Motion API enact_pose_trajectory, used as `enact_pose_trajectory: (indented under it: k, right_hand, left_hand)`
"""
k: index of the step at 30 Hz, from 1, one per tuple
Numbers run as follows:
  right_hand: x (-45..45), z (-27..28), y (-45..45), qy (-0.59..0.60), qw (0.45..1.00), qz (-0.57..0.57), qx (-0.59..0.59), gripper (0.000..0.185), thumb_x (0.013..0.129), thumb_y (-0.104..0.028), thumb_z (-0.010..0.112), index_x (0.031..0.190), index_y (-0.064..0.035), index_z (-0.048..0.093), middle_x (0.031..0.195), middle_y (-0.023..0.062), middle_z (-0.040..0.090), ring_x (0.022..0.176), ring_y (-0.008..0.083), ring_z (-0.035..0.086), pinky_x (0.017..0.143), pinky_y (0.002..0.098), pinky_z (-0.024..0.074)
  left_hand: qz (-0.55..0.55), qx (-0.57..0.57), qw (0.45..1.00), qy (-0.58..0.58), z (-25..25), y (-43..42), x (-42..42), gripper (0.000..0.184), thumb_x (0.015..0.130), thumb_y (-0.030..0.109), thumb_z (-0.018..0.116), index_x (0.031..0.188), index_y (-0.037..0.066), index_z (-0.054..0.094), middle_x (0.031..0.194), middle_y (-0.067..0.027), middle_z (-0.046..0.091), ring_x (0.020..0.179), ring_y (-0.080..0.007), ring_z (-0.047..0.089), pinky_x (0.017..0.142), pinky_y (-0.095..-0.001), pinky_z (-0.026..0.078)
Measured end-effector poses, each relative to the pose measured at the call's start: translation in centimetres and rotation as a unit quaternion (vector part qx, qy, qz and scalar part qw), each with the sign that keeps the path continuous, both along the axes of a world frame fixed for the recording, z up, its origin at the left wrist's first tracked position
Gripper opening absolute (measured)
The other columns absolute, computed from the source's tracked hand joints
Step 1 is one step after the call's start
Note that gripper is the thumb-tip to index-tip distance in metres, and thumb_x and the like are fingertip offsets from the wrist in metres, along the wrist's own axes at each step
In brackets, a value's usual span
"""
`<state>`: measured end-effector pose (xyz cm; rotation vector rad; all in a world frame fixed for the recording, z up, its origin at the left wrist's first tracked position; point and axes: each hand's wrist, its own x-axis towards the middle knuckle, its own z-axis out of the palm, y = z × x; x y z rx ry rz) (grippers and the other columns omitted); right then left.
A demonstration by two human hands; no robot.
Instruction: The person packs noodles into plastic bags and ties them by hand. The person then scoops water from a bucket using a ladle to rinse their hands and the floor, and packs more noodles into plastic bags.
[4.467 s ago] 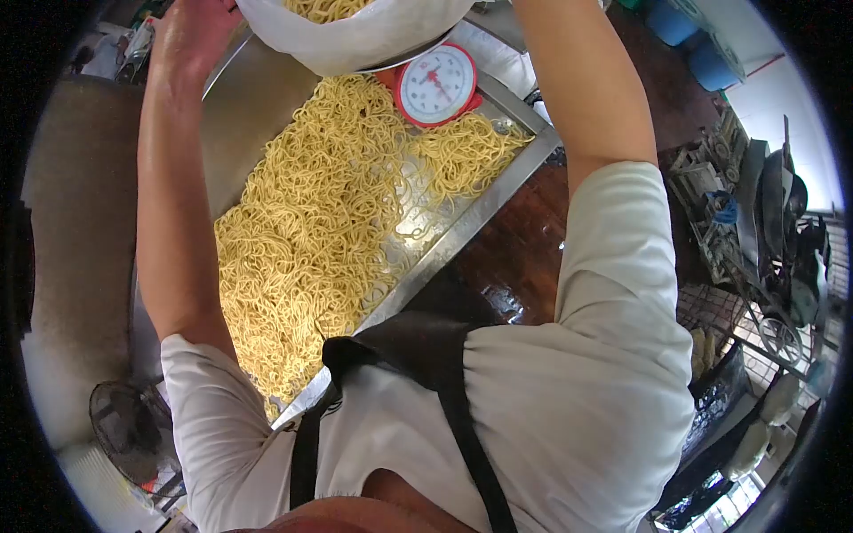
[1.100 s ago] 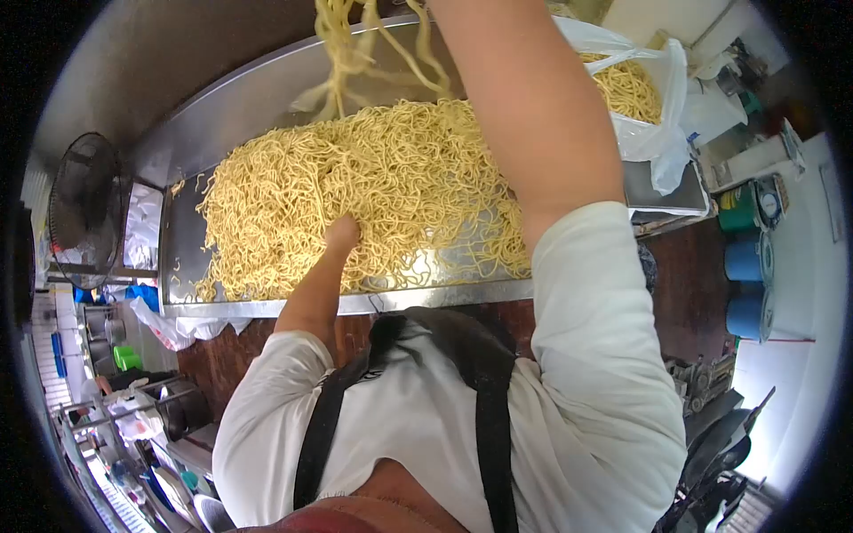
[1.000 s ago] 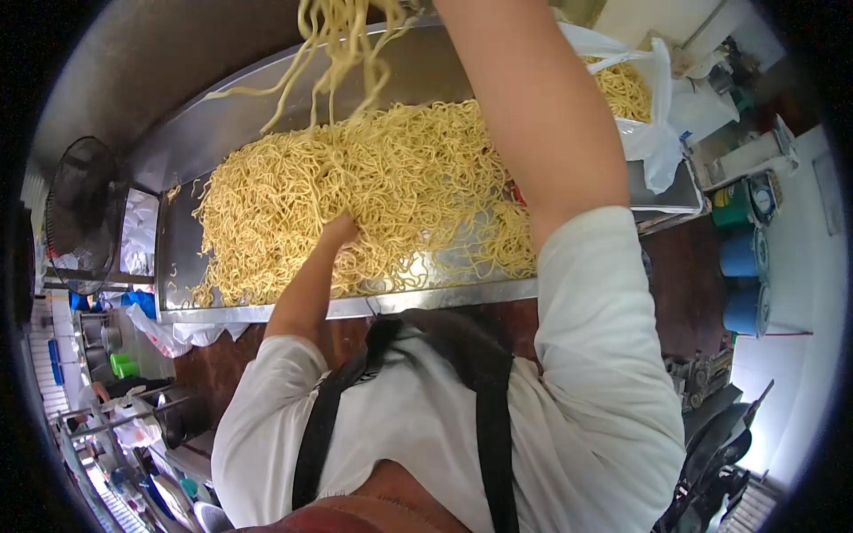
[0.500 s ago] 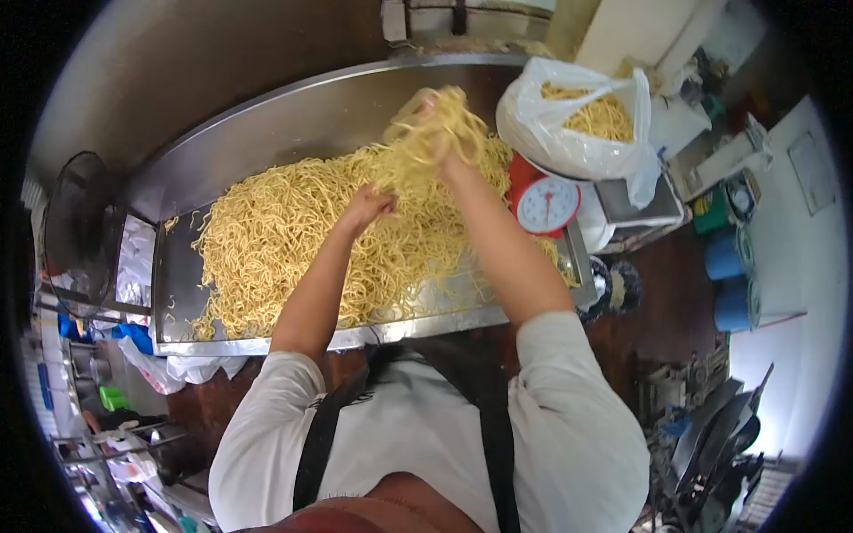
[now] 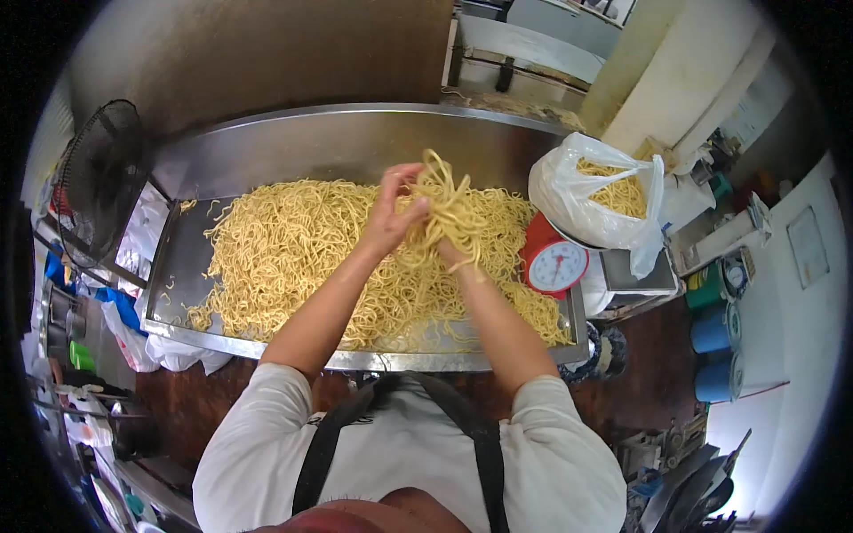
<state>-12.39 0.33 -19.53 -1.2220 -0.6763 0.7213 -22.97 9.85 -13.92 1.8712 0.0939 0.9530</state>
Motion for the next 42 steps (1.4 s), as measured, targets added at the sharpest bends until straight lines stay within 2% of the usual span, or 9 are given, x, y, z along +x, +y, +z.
enact_pose_trajectory:
  k: [11,16,19,25,30,33,36,38,42]
  right_hand:
    - [5.5,15.2,-2.5,0.078,0.964,-0.026,0.252,0.032,0.084,-0.031,0.075,0.101,-0.0122,0.056,0.083,0.001,0.06,0.073,0.0162,0.063,0.058,0.0317,0.0562]
    - [9.8,20.2,-9.0,-0.05,0.959,-0.055,0.273,0.029,0.085,-0.033,0.073,0.097,-0.0115,0.058,0.084,0.0011,0.061,0.071,0.0153,0.062,0.057,0.0303,0.0552]
    - [13.7,20.8,-12.5,-0.064,0.969,-0.111,0.209,0.026,0.086,-0.033,0.072,0.094,-0.0114,0.059,0.084,0.0017,0.062,0.068,0.0143,0.062,0.056,0.0292,0.0546]
    - [23.9,27.7,-17.1,-0.186,0.971,-0.056,0.139,0.03,0.087,-0.037,0.068,0.097,-0.0093,0.063,0.09,0.0066,0.066,0.08,0.0196,0.064,0.068,0.0337,0.0545]
    - [30.4,28.9,-16.9,-0.352,0.903,-0.221,0.111,0.033,0.087,-0.036,0.066,0.103,-0.0078,0.064,0.1,0.0092,0.065,0.091,0.0229,0.063,0.076,0.0356,0.053]
    - [34.4,22.9,-16.1,-0.475,0.816,-0.326,0.039,0.035,0.087,-0.036,0.065,0.106,-0.007,0.064,0.106,0.0107,0.065,0.097,0.0248,0.062,0.081,0.0368,0.0521]
    - [35.6,13.4,-16.7,-0.565,0.749,-0.343,-0.046,0.037,0.088,-0.036,0.064,0.11,-0.0061,0.065,0.111,0.0123,0.065,0.103,0.0268,0.061,0.086,0.0379,0.0512]
    - [35.3,8.0,-18.1,-0.618,0.72,-0.293,-0.113,0.039,0.088,-0.036,0.063,0.112,-0.0056,0.065,0.115,0.0133,0.065,0.107,0.0281,0.061,0.089,0.0387,0.0506]
    - [31.9,11.6,-20.0,-0.676,0.547,-0.203,-0.45,0.036,0.083,-0.033,0.065,0.107,-0.0062,0.068,0.11,0.0149,0.068,0.102,0.0331,0.064,0.087,0.0418,0.0509]
  left_hand:
    - [0.129,0.119,0.945,0.275,-26.3,5.5,-8.0,0.033,0.098,0.026,0.044,0.114,0.003,0.062,0.096,-0.0213,0.065,0.091,-0.039,0.063,0.081,-0.0483,0.048]
    - [0.295,0.231,0.75,0.545,-29.6,15.0,-13.2,0.026,0.089,0.021,0.054,0.097,0.001,0.067,0.094,-0.0196,0.067,0.082,-0.0356,0.066,0.072,-0.0436,0.054]
    - [0.439,0.093,0.73,0.515,-15.4,10.2,-8.1,0.032,0.087,0.02,0.057,0.109,-0.003,0.061,0.111,-0.024,0.064,0.102,-0.0392,0.062,0.086,-0.0462,0.05]
    - [0.07,-0.026,0.966,0.248,-4.5,1.3,10.9,0.07,0.087,0.046,0.065,0.132,-0.005,0.05,0.133,-0.0254,0.053,0.123,-0.0388,0.051,0.103,-0.0422,0.041]
    - [0.063,0.279,0.951,-0.117,5.5,-13.8,22.7,0.061,0.075,0.038,0.077,0.117,-0.001,0.059,0.12,-0.0226,0.057,0.111,-0.0377,0.054,0.094,-0.0465,0.043]
    - [0.119,0.404,0.907,-0.009,2.6,-13.1,30.2,0.041,0.08,0.029,0.071,0.106,0.0,0.062,0.105,-0.0203,0.062,0.106,-0.0354,0.056,0.088,-0.0472,0.044]
    - [0.185,0.088,0.976,-0.07,3.7,-12.0,31.8,0.019,0.086,0.017,0.06,0.096,0.001,0.062,0.08,-0.0121,0.061,0.083,-0.0283,0.06,0.074,-0.0408,0.047]
    - [-0.096,-0.373,0.921,-0.063,7.5,-11.2,29.4,0.008,0.086,0.009,0.056,0.088,0.003,0.06,0.067,-0.0064,0.055,0.06,-0.0196,0.053,0.057,-0.0341,0.044]
    - [-0.235,-0.44,0.861,-0.098,11.8,-11.0,25.1,0.011,0.093,0.013,0.053,0.092,0.004,0.059,0.062,-0.0004,0.043,0.053,-0.0123,0.039,0.052,-0.0287,0.036]
